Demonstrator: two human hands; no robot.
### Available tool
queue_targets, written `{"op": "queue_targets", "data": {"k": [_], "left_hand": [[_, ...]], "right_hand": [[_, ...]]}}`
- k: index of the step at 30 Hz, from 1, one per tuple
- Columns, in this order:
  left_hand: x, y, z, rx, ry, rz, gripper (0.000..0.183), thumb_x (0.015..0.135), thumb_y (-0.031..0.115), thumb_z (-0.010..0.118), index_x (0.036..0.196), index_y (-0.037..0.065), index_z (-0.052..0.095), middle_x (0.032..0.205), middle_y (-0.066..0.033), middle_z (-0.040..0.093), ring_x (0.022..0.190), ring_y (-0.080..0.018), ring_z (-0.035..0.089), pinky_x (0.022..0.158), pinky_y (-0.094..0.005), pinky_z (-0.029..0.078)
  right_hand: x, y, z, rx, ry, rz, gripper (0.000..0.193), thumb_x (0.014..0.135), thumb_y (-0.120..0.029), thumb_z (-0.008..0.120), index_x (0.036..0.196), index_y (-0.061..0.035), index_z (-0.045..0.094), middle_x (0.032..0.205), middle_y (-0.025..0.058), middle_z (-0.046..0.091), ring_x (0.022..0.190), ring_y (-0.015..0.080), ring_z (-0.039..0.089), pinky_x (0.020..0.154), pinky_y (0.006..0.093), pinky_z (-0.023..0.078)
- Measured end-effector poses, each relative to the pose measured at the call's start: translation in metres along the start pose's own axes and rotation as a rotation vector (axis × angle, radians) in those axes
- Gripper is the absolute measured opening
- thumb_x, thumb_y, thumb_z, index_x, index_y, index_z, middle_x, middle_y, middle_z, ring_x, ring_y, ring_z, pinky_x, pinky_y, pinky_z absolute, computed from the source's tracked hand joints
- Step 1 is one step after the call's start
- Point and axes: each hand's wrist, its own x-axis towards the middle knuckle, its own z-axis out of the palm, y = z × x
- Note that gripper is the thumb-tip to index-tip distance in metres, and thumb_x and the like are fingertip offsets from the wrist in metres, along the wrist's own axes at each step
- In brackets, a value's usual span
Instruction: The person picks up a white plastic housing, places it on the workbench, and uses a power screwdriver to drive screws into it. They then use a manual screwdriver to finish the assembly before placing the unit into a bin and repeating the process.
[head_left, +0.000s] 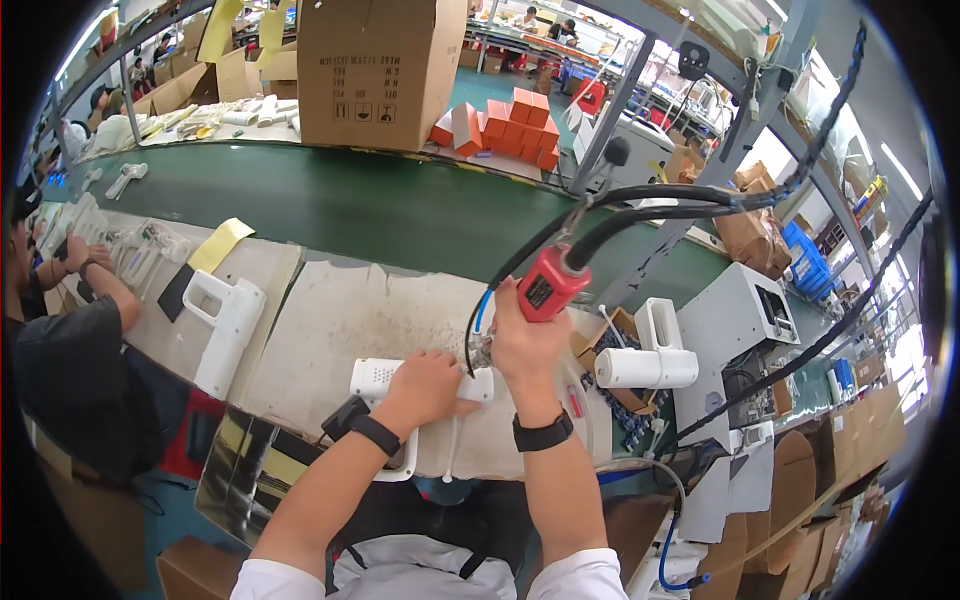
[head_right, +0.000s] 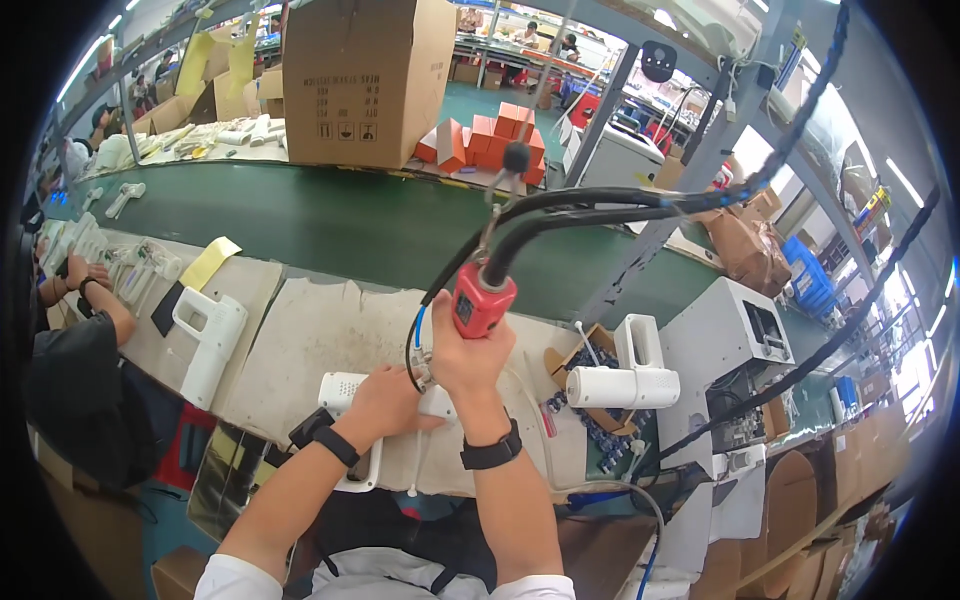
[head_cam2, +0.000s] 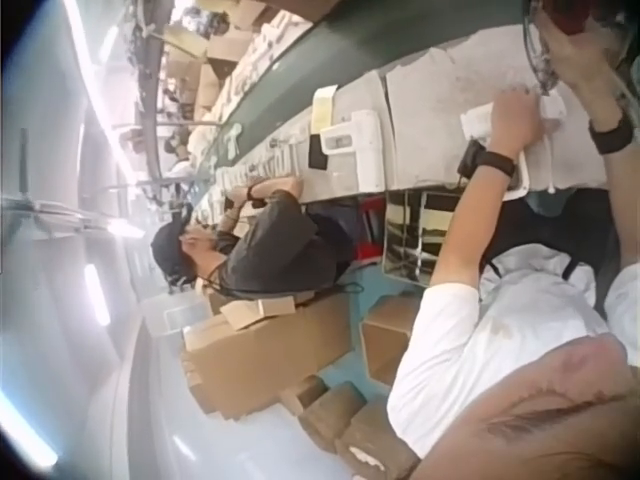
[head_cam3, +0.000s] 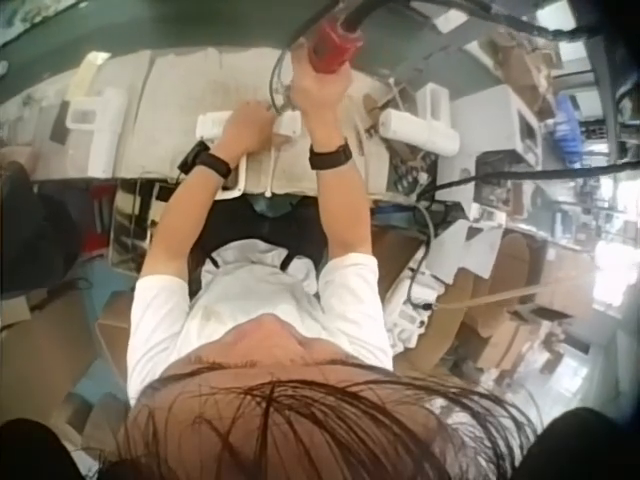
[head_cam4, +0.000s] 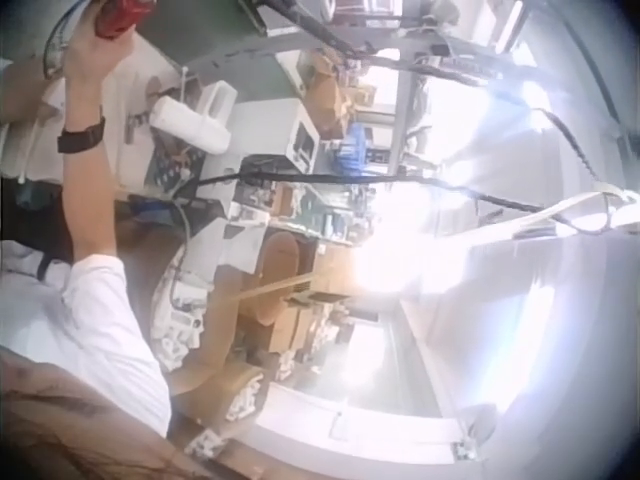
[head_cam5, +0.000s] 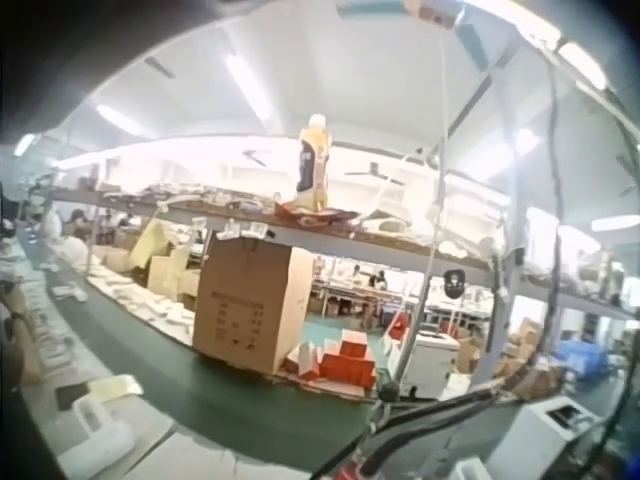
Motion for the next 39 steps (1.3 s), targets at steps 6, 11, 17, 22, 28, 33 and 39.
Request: {"op": "queue_targets", "data": {"k": [6, 11, 17, 22, 28, 33, 39], "left_hand": [[-0.004, -0.002, 0.006, 0.046, 0.046, -0.011, 0.071, 0.068, 0.065, 0.069, 0.100, 0.002, 0.065, 0.097, -0.0127, 0.067, 0.093, -0.0275, 0.064, 0.086, -0.0365, 0.045], [-0.001, -0.001, 0.005, 0.031, -0.058, -0.054, 0.067, 0.066, 0.061, 0.070, 0.099, 0.003, 0.065, 0.099, -0.0122, 0.067, 0.094, -0.0275, 0.064, 0.086, -0.0374, 0.045], [-0.002, -0.003, 0.008, 0.014, 0.010, -0.037, 0.061, 0.065, 0.056, 0.073, 0.099, 0.005, 0.064, 0.095, -0.0113, 0.067, 0.090, -0.0275, 0.065, 0.084, -0.0393, 0.045], [-0.017, 0.000, -0.019, 0.035, 0.073, -0.038, 0.063, 0.066, 0.053, 0.075, 0.104, 0.005, 0.061, 0.094, -0.0116, 0.065, 0.088, -0.0285, 0.064, 0.082, -0.0408, 0.043], [-0.050, 0.001, -0.086, 0.029, 0.341, 0.057, 0.073, 0.066, 0.048, 0.078, 0.119, 0.004, 0.055, 0.099, -0.0148, 0.059, 0.089, -0.0324, 0.061, 0.080, -0.0417, 0.046], [-0.087, -0.002, -0.118, -0.308, 0.149, 0.016, 0.074, 0.063, 0.041, 0.085, 0.121, 0.006, 0.055, 0.101, -0.0141, 0.058, 0.093, -0.0350, 0.061, 0.078, -0.0421, 0.052], [-0.108, 0.010, -0.125, -0.400, 0.090, -0.081, 0.065, 0.062, 0.045, 0.085, 0.104, 0.006, 0.056, 0.093, -0.0150, 0.064, 0.084, -0.0334, 0.066, 0.074, -0.0403, 0.053]], "right_hand": [[0.000, 0.000, -0.004, 0.044, 0.053, -0.093, 0.012, 0.090, -0.010, 0.064, 0.085, -0.0004, 0.060, 0.058, 0.0013, 0.056, 0.049, 0.0079, 0.053, 0.046, 0.0230, 0.040], [0.005, -0.050, -0.015, 0.159, 0.081, -0.007, 0.006, 0.088, -0.004, 0.061, 0.086, 0.0003, 0.058, 0.056, 0.0028, 0.055, 0.044, 0.0104, 0.052, 0.043, 0.0238, 0.039], [0.003, -0.072, -0.026, 0.216, 0.114, -0.059, 0.007, 0.089, -0.004, 0.061, 0.090, 0.0011, 0.056, 0.055, 0.0037, 0.053, 0.042, 0.0108, 0.050, 0.041, 0.0232, 0.037], [-0.006, -0.114, -0.050, 0.202, 0.200, -0.044, 0.010, 0.090, -0.005, 0.060, 0.097, 0.0003, 0.055, 0.055, 0.0039, 0.051, 0.040, 0.0100, 0.045, 0.038, 0.0239, 0.033], [-0.017, -0.124, -0.081, 0.290, 0.198, -0.038, 0.006, 0.089, -0.004, 0.058, 0.091, 0.0009, 0.057, 0.054, 0.0057, 0.051, 0.039, 0.0137, 0.049, 0.038, 0.0277, 0.043], [-0.024, -0.128, -0.084, 0.312, 0.155, -0.042, 0.009, 0.089, -0.005, 0.060, 0.093, 0.0016, 0.055, 0.058, 0.0088, 0.054, 0.040, 0.0164, 0.052, 0.039, 0.0299, 0.045], [-0.034, -0.131, -0.081, 0.402, 0.139, -0.036, 0.013, 0.092, -0.010, 0.058, 0.098, 0.0005, 0.053, 0.061, 0.0103, 0.056, 0.041, 0.0187, 0.050, 0.040, 0.0311, 0.040]]}}
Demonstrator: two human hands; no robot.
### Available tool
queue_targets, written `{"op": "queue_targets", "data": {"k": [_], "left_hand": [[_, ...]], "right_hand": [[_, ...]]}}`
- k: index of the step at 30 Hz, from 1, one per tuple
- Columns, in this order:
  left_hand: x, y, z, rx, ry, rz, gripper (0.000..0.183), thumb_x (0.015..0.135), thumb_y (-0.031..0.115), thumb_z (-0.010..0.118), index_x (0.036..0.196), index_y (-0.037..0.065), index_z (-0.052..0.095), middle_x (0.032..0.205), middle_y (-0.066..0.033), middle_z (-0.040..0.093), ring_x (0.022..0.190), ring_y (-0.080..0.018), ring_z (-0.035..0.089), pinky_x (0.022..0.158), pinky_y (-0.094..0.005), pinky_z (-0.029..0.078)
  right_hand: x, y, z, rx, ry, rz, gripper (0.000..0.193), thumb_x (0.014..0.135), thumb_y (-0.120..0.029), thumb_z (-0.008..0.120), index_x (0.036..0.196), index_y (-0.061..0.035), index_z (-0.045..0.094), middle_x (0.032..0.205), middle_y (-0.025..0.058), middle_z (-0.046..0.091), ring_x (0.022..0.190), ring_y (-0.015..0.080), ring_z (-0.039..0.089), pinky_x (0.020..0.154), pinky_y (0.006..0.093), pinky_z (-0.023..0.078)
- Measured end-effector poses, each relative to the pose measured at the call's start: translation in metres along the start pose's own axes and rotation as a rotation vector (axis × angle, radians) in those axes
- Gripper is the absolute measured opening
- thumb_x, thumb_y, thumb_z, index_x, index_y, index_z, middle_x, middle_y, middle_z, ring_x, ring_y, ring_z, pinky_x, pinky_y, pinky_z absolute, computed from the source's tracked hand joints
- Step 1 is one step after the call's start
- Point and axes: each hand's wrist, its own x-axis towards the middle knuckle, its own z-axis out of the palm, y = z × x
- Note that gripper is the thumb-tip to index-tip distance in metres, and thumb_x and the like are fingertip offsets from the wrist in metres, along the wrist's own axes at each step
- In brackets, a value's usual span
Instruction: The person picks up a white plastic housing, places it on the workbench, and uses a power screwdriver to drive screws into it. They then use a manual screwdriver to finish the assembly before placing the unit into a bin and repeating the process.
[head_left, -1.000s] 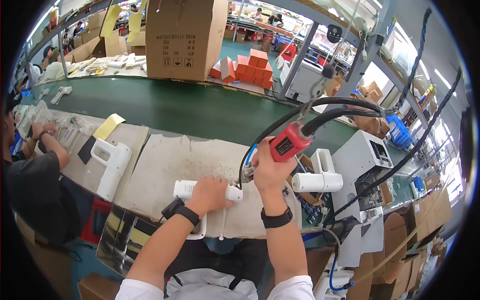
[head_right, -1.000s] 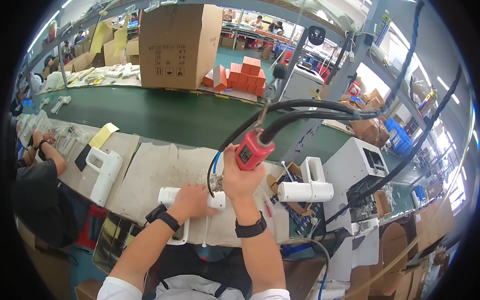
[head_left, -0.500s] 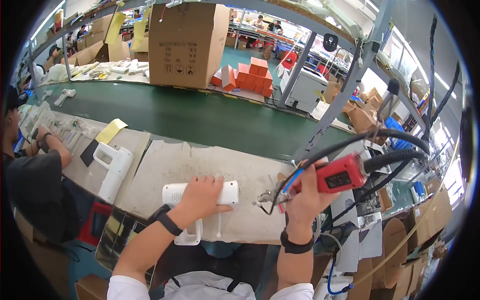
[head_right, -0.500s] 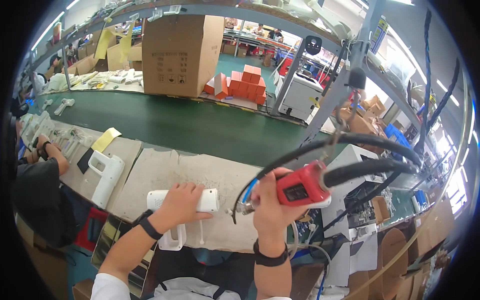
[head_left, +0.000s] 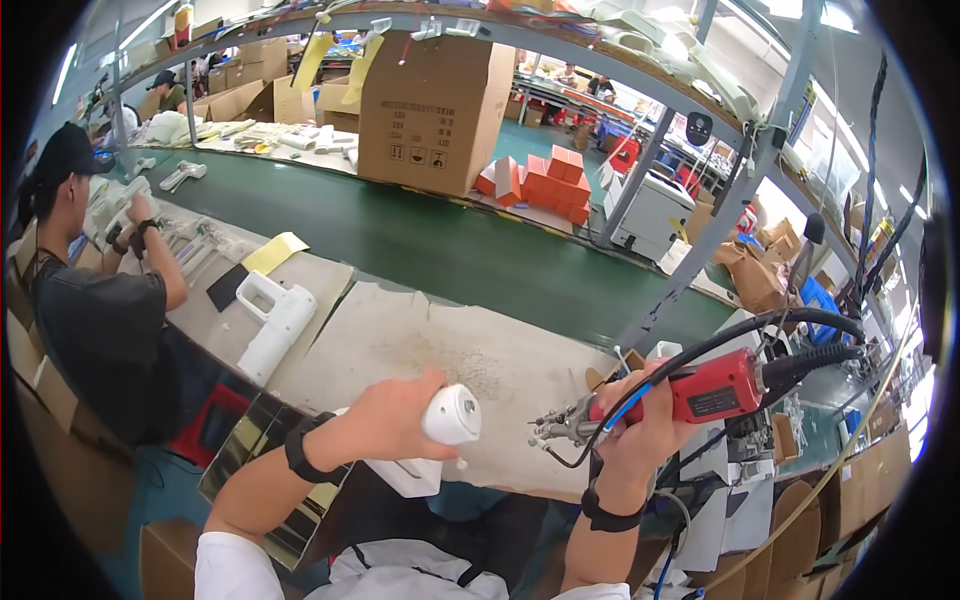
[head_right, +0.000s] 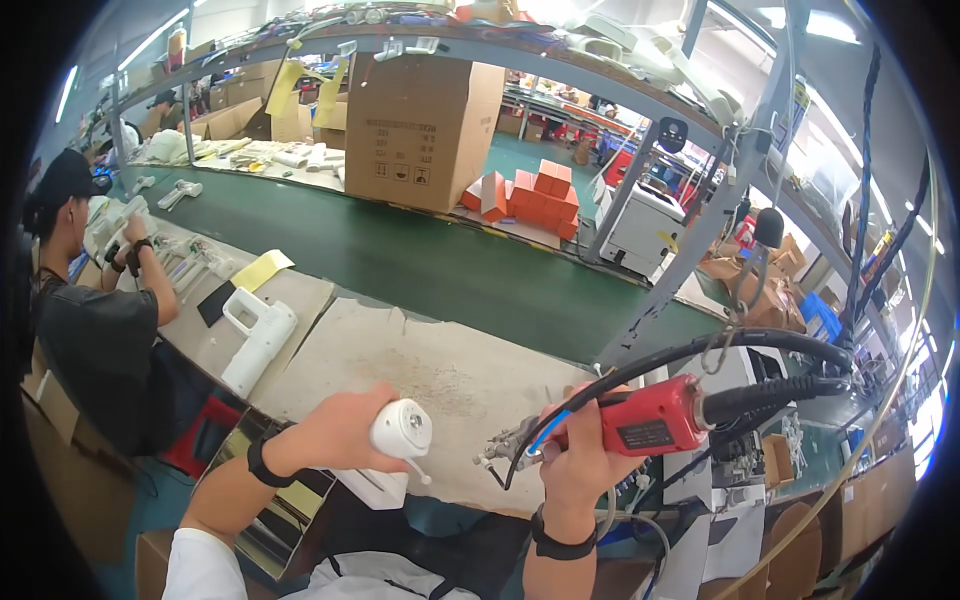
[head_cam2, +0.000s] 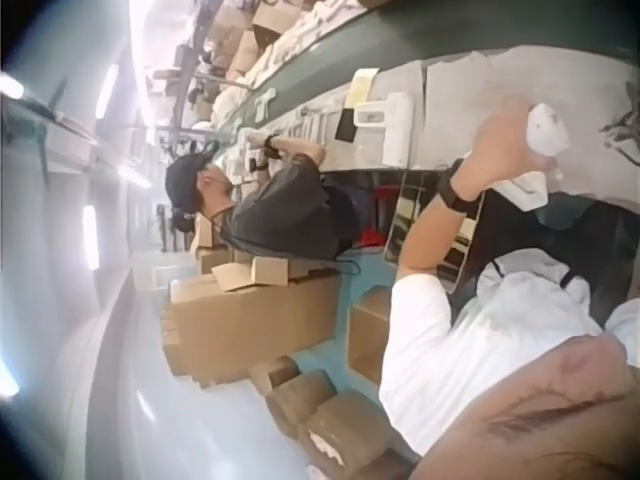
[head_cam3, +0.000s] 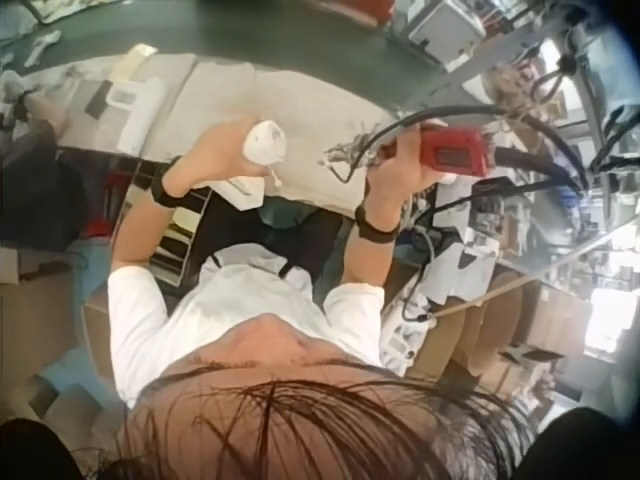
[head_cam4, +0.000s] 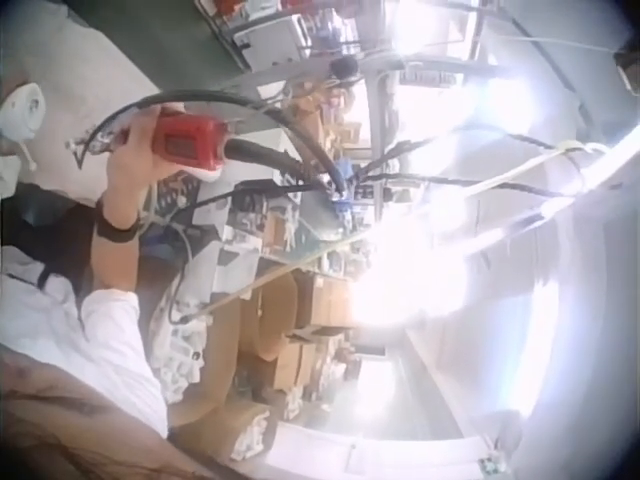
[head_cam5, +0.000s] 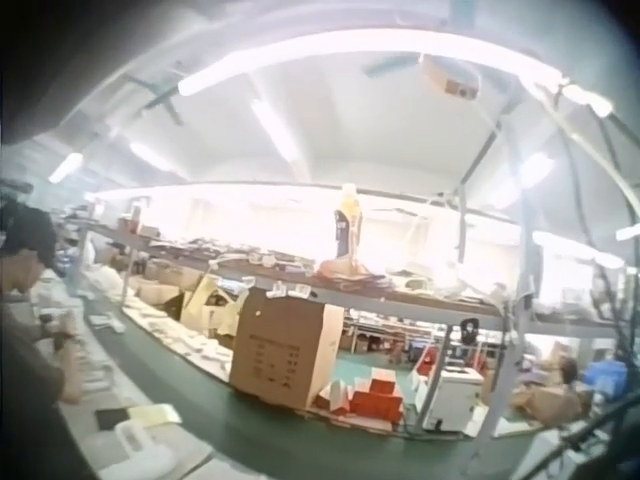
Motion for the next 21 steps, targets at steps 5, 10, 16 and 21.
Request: {"op": "queue_targets", "data": {"k": [5, 10, 16, 21], "left_hand": [[-0.010, 0.015, 0.006, 0.144, 0.102, -0.035, 0.063, 0.060, 0.048, 0.085, 0.095, 0.007, 0.055, 0.075, -0.0119, 0.065, 0.069, -0.0334, 0.067, 0.064, -0.0401, 0.053], [-0.013, 0.027, 0.007, 0.221, 0.175, 0.042, 0.064, 0.059, 0.050, 0.085, 0.093, 0.007, 0.054, 0.068, -0.0101, 0.064, 0.064, -0.0330, 0.066, 0.060, -0.0404, 0.053], [0.009, 0.019, 0.025, -0.045, 0.082, -0.183, 0.065, 0.063, 0.049, 0.082, 0.104, 0.004, 0.059, 0.089, -0.0164, 0.068, 0.084, -0.0345, 0.067, 0.074, -0.0404, 0.053], [0.026, 0.005, 0.065, -0.268, -0.116, -0.271, 0.069, 0.066, 0.046, 0.080, 0.116, 0.004, 0.055, 0.103, -0.0199, 0.066, 0.098, -0.0361, 0.064, 0.084, -0.0415, 0.051]], "right_hand": [[-0.005, -0.004, 0.004, -0.032, -0.033, 0.002, 0.013, 0.092, -0.010, 0.057, 0.099, 0.0003, 0.053, 0.060, 0.0098, 0.055, 0.043, 0.0188, 0.050, 0.041, 0.0311, 0.040], [-0.005, -0.004, 0.000, -0.079, -0.052, -0.045, 0.013, 0.091, -0.007, 0.056, 0.100, 0.0008, 0.052, 0.060, 0.0103, 0.055, 0.042, 0.0196, 0.051, 0.041, 0.0333, 0.043], [-0.015, -0.035, 0.010, 0.117, -0.015, -0.081, 0.012, 0.094, -0.013, 0.054, 0.095, -0.0014, 0.052, 0.056, 0.0089, 0.050, 0.040, 0.0184, 0.045, 0.040, 0.0316, 0.038], [-0.029, -0.053, 0.025, 0.132, -0.232, -0.220, 0.024, 0.097, -0.024, 0.056, 0.100, -0.0028, 0.046, 0.058, 0.0074, 0.045, 0.044, 0.0179, 0.043, 0.042, 0.0325, 0.038]]}}
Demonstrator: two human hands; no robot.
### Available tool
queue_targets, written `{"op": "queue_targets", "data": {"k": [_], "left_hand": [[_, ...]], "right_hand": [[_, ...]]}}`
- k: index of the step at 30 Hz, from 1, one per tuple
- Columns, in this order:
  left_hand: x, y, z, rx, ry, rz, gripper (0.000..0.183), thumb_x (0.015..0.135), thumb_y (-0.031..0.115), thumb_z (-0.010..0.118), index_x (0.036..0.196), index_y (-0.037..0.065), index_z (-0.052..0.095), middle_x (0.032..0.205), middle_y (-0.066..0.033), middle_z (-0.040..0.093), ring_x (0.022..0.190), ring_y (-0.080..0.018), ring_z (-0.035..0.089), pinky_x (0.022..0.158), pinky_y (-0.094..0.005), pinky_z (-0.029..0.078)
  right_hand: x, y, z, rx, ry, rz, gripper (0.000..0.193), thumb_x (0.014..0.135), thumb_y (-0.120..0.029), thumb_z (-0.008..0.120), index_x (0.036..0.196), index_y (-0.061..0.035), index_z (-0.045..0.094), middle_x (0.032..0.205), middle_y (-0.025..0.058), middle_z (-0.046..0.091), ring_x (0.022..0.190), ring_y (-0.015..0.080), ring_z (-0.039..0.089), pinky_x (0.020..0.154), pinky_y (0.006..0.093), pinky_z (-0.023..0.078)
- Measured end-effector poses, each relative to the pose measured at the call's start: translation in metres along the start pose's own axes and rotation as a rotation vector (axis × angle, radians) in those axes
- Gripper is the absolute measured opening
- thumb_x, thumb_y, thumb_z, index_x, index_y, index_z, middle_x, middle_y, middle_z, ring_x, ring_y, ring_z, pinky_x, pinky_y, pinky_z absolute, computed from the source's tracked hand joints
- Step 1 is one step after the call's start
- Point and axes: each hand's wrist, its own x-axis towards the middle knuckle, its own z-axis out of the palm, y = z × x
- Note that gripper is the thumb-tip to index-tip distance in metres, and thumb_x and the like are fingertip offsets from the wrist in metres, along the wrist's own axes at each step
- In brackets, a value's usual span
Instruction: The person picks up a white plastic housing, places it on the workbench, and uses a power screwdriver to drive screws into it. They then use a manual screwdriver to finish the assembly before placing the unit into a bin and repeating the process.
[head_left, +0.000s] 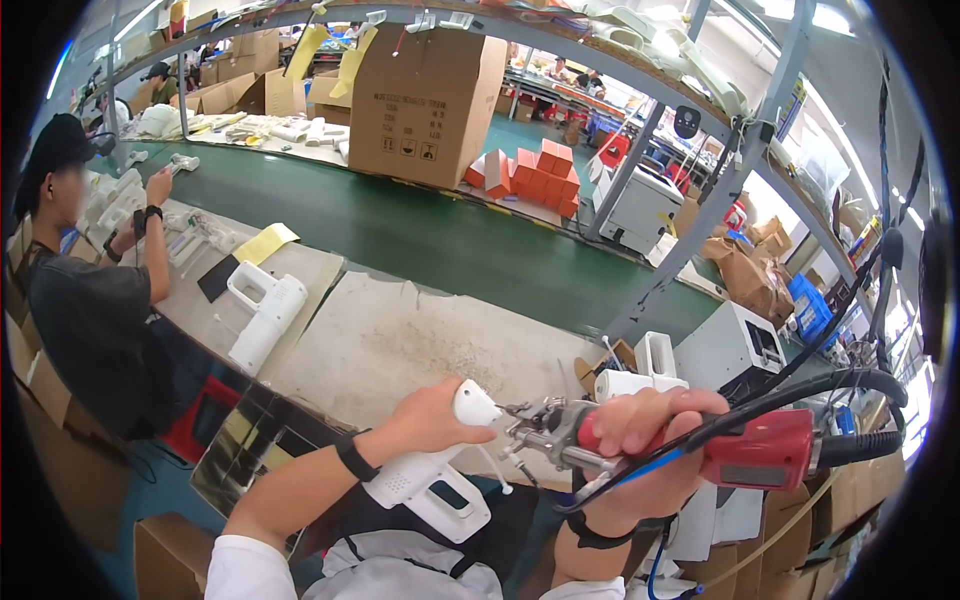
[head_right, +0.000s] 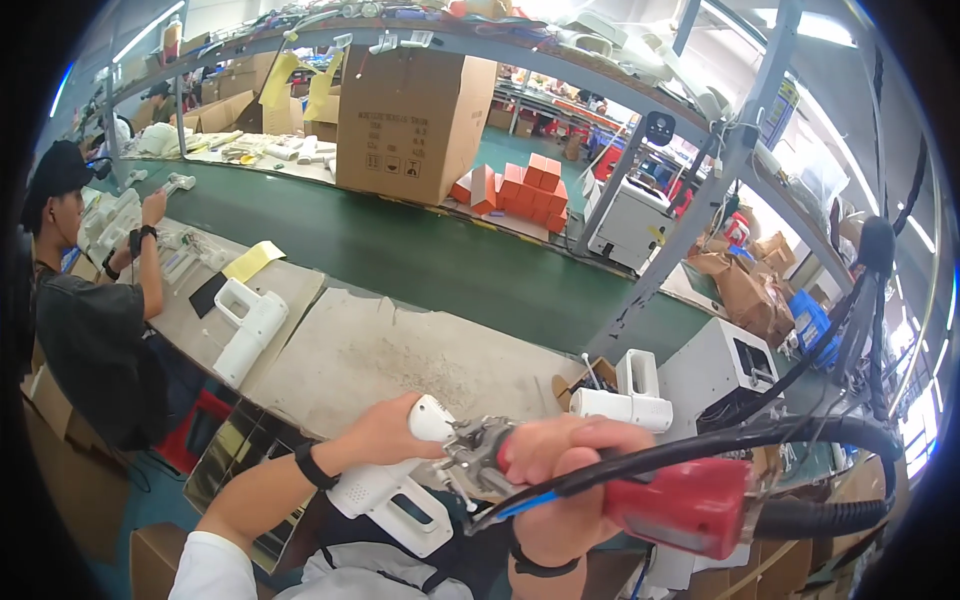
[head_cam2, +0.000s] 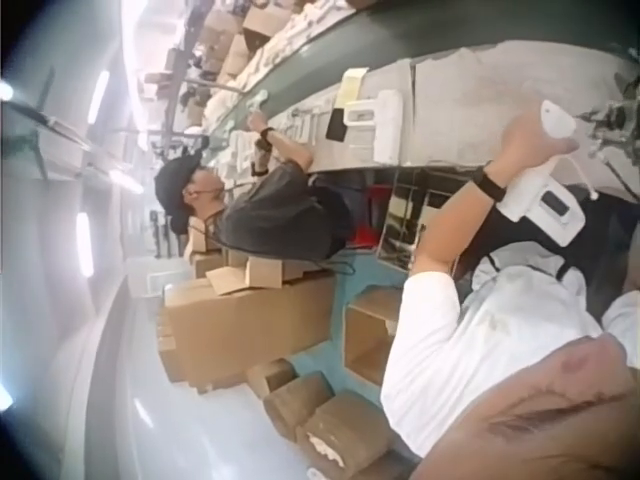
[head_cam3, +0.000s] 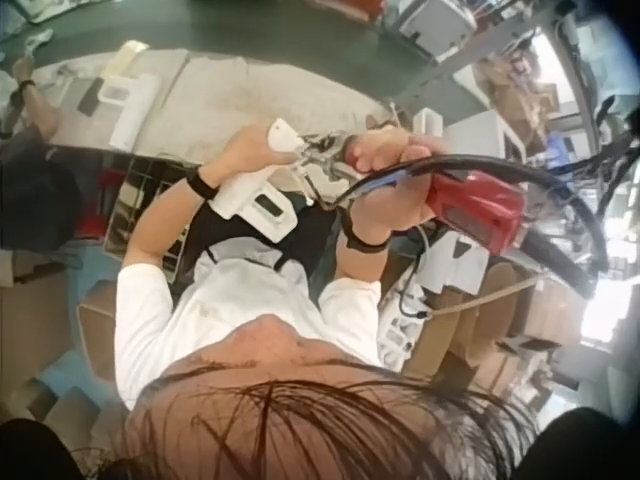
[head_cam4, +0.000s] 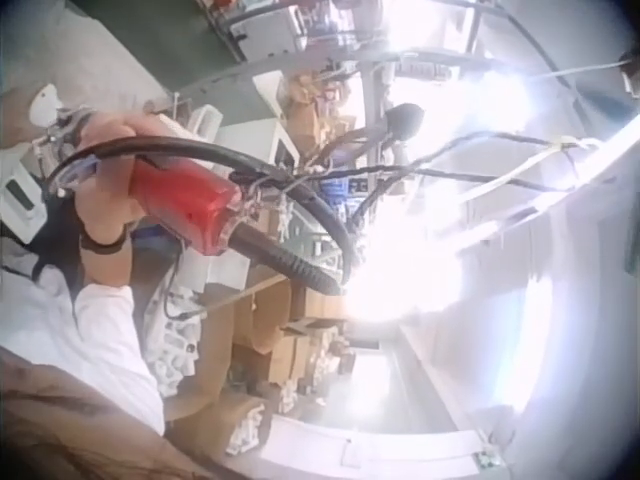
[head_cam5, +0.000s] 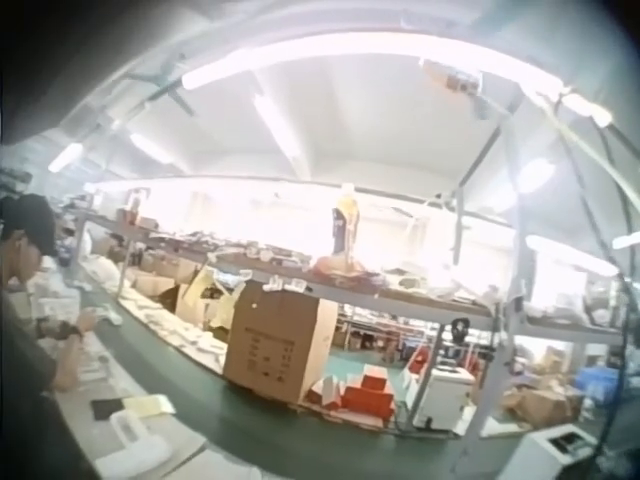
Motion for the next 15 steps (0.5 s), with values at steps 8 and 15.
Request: {"op": "queue_targets", "data": {"k": [8, 15], "left_hand": [[-0.003, 0.004, 0.030, 0.020, 0.056, -0.023, 0.069, 0.068, 0.052, 0.075, 0.112, 0.005, 0.050, 0.098, -0.0216, 0.067, 0.094, -0.0390, 0.065, 0.079, -0.0442, 0.051], [-0.014, 0.008, 0.035, -0.036, 0.039, -0.042, 0.060, 0.071, 0.041, 0.078, 0.112, 0.007, 0.049, 0.093, -0.0214, 0.067, 0.089, -0.0415, 0.064, 0.075, -0.0475, 0.050]], "right_hand": [[-0.026, 0.006, -0.009, 0.117, -0.095, 0.076, 0.026, 0.094, -0.018, 0.063, 0.100, -0.0012, 0.044, 0.065, 0.0088, 0.051, 0.050, 0.0182, 0.049, 0.050, 0.0344, 0.043], [-0.031, 0.011, -0.013, 0.192, -0.177, -0.005, 0.026, 0.090, -0.013, 0.066, 0.100, 0.0039, 0.049, 0.061, 0.0150, 0.055, 0.047, 0.0214, 0.050, 0.047, 0.0343, 0.040]]}}
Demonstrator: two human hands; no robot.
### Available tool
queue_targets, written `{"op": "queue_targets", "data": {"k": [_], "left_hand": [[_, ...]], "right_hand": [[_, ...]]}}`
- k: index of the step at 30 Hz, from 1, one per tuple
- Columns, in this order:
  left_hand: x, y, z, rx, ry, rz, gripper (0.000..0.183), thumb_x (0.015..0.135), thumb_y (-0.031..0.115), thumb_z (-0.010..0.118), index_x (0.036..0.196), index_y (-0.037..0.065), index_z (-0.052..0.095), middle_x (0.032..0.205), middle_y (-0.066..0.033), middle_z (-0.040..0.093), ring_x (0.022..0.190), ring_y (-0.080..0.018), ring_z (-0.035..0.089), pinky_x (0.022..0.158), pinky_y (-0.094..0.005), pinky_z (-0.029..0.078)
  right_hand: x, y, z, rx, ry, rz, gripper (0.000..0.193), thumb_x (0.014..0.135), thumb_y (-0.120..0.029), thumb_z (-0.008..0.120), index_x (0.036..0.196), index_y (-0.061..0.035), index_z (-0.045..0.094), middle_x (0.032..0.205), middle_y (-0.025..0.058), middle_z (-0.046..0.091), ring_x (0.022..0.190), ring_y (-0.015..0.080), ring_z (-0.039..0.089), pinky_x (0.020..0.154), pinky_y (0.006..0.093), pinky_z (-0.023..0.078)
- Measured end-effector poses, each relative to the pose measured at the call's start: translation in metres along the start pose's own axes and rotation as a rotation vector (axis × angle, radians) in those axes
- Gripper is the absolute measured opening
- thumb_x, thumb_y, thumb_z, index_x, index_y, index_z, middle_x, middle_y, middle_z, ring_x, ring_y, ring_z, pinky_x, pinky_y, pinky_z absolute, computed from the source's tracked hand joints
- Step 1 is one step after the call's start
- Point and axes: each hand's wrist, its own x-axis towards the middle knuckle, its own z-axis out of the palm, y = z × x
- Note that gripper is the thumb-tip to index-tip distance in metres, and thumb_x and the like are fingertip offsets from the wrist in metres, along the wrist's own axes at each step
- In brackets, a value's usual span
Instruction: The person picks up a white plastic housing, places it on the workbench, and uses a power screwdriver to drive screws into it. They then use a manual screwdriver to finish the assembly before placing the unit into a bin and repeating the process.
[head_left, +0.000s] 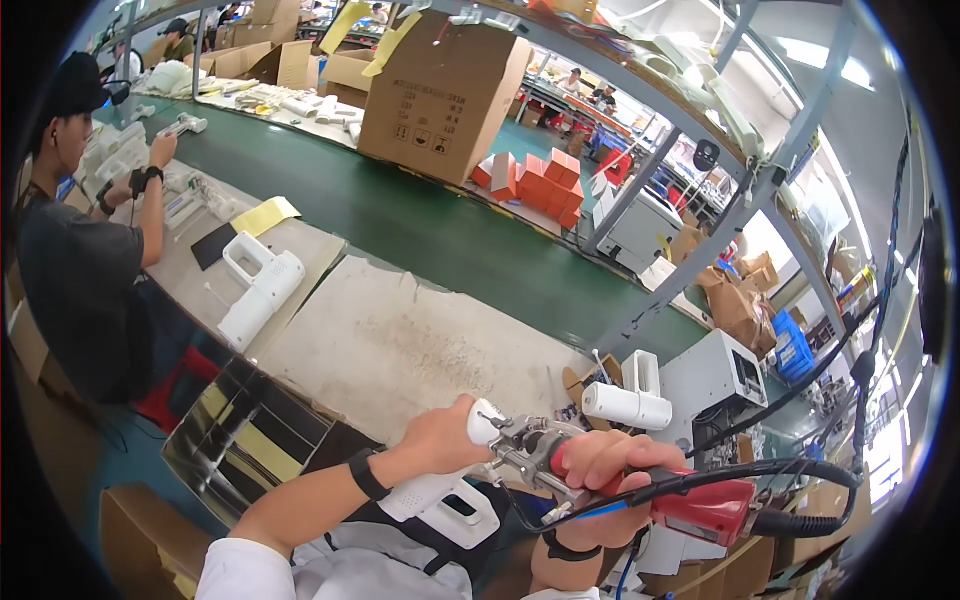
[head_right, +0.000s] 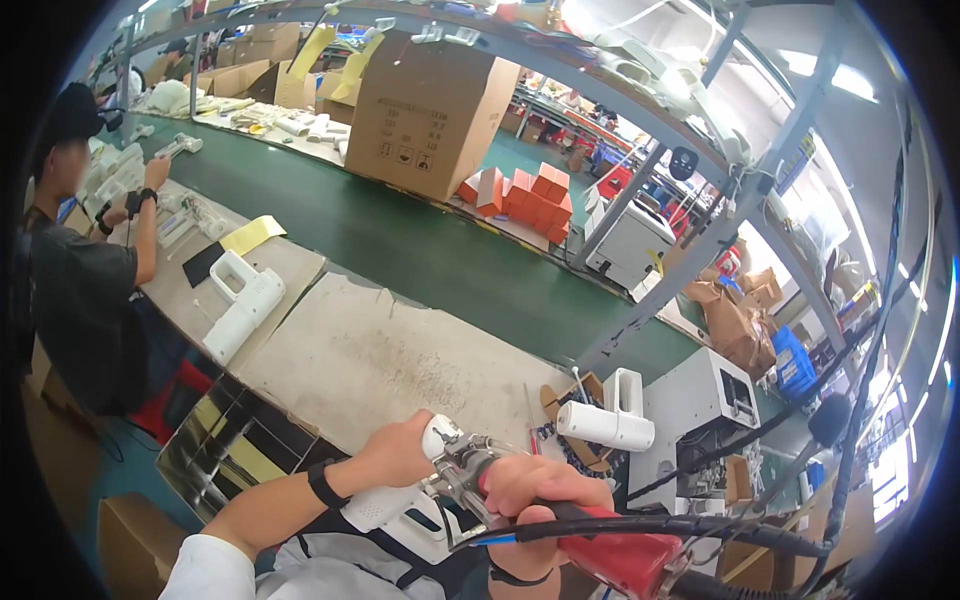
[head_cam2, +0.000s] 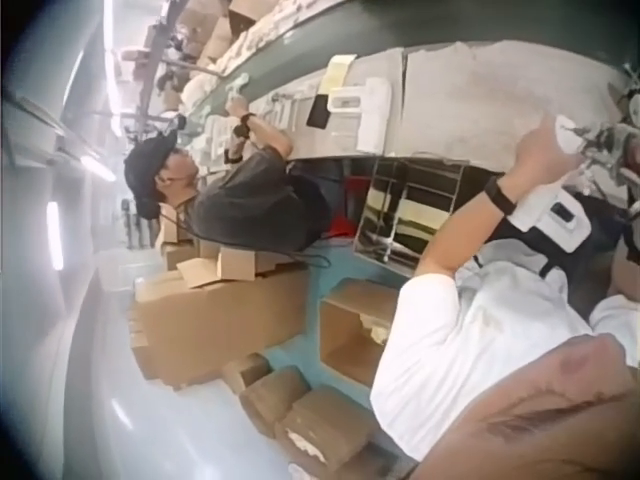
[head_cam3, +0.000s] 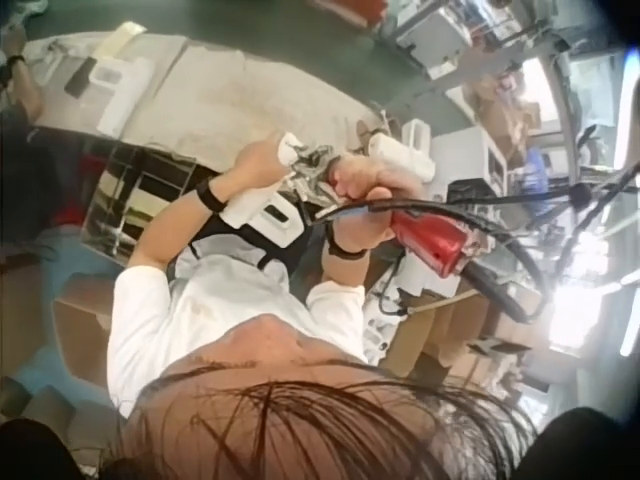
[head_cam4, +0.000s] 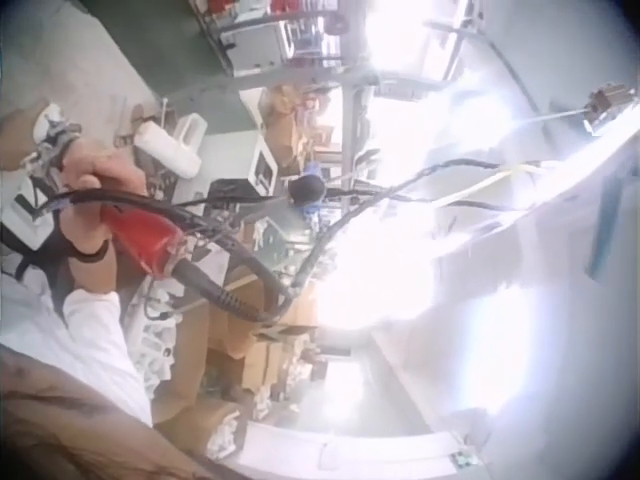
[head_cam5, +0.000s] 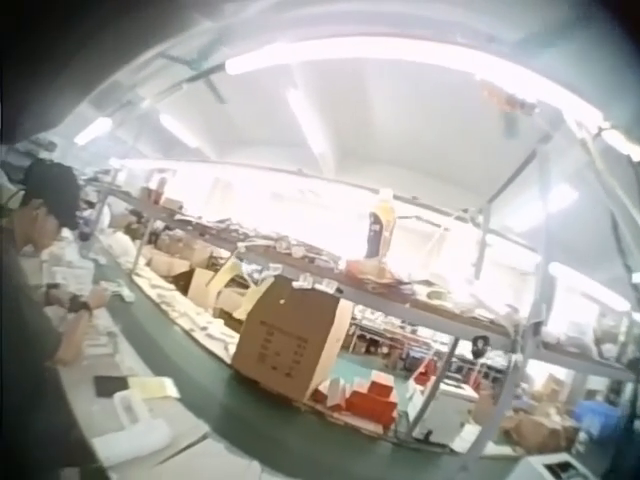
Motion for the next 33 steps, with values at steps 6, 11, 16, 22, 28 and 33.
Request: {"op": "queue_targets", "data": {"k": [6, 11, 16, 22, 28, 33], "left_hand": [[0.003, -0.008, 0.004, -0.006, -0.009, -0.022, 0.062, 0.071, 0.040, 0.079, 0.113, 0.007, 0.048, 0.090, -0.0219, 0.067, 0.087, -0.0422, 0.064, 0.073, -0.0484, 0.050], [0.004, -0.005, 0.010, -0.049, -0.007, -0.021, 0.064, 0.071, 0.038, 0.079, 0.113, 0.005, 0.046, 0.089, -0.0229, 0.067, 0.087, -0.0433, 0.064, 0.073, -0.0495, 0.049], [0.006, -0.013, 0.010, -0.085, 0.048, -0.014, 0.065, 0.070, 0.037, 0.080, 0.113, 0.004, 0.044, 0.089, -0.0243, 0.066, 0.086, -0.0446, 0.064, 0.073, -0.0501, 0.049], [0.004, -0.003, 0.005, -0.085, 0.034, 0.001, 0.063, 0.071, 0.036, 0.080, 0.112, 0.003, 0.044, 0.088, -0.0254, 0.066, 0.087, -0.0457, 0.063, 0.073, -0.0502, 0.049], [0.003, 0.000, 0.006, -0.106, 0.018, -0.005, 0.061, 0.072, 0.035, 0.078, 0.111, 0.003, 0.043, 0.088, -0.0257, 0.065, 0.087, -0.0457, 0.063, 0.073, -0.0503, 0.049], [0.005, -0.007, 0.015, -0.093, 0.022, 0.003, 0.060, 0.073, 0.034, 0.078, 0.110, 0.003, 0.043, 0.088, -0.0245, 0.066, 0.085, -0.0454, 0.063, 0.071, -0.0498, 0.048]], "right_hand": [[-0.009, 0.013, 0.007, 0.044, -0.144, -0.040, 0.029, 0.088, -0.013, 0.069, 0.101, 0.0066, 0.052, 0.062, 0.0155, 0.057, 0.046, 0.0226, 0.052, 0.042, 0.0343, 0.041], [-0.011, 0.017, 0.002, -0.112, -0.395, -0.142, 0.032, 0.091, -0.024, 0.068, 0.100, -0.0005, 0.047, 0.056, 0.0091, 0.054, 0.043, 0.0174, 0.052, 0.038, 0.0288, 0.043], [-0.019, 0.026, 0.003, -0.081, -0.270, -0.194, 0.033, 0.090, -0.024, 0.068, 0.099, -0.0009, 0.046, 0.057, 0.0100, 0.055, 0.043, 0.0169, 0.053, 0.037, 0.0291, 0.044], [-0.015, 0.018, 0.007, -0.141, -0.267, -0.193, 0.032, 0.091, -0.024, 0.067, 0.099, -0.0012, 0.046, 0.056, 0.0093, 0.055, 0.043, 0.0170, 0.053, 0.037, 0.0287, 0.044], [-0.012, 0.016, 0.002, -0.114, -0.299, -0.167, 0.033, 0.091, -0.024, 0.067, 0.100, -0.0006, 0.047, 0.057, 0.0094, 0.055, 0.044, 0.0176, 0.053, 0.039, 0.0289, 0.045], [-0.010, 0.017, 0.005, -0.138, -0.291, -0.079, 0.033, 0.089, -0.024, 0.069, 0.099, 0.0002, 0.049, 0.057, 0.0104, 0.055, 0.044, 0.0185, 0.053, 0.040, 0.0291, 0.044]]}}
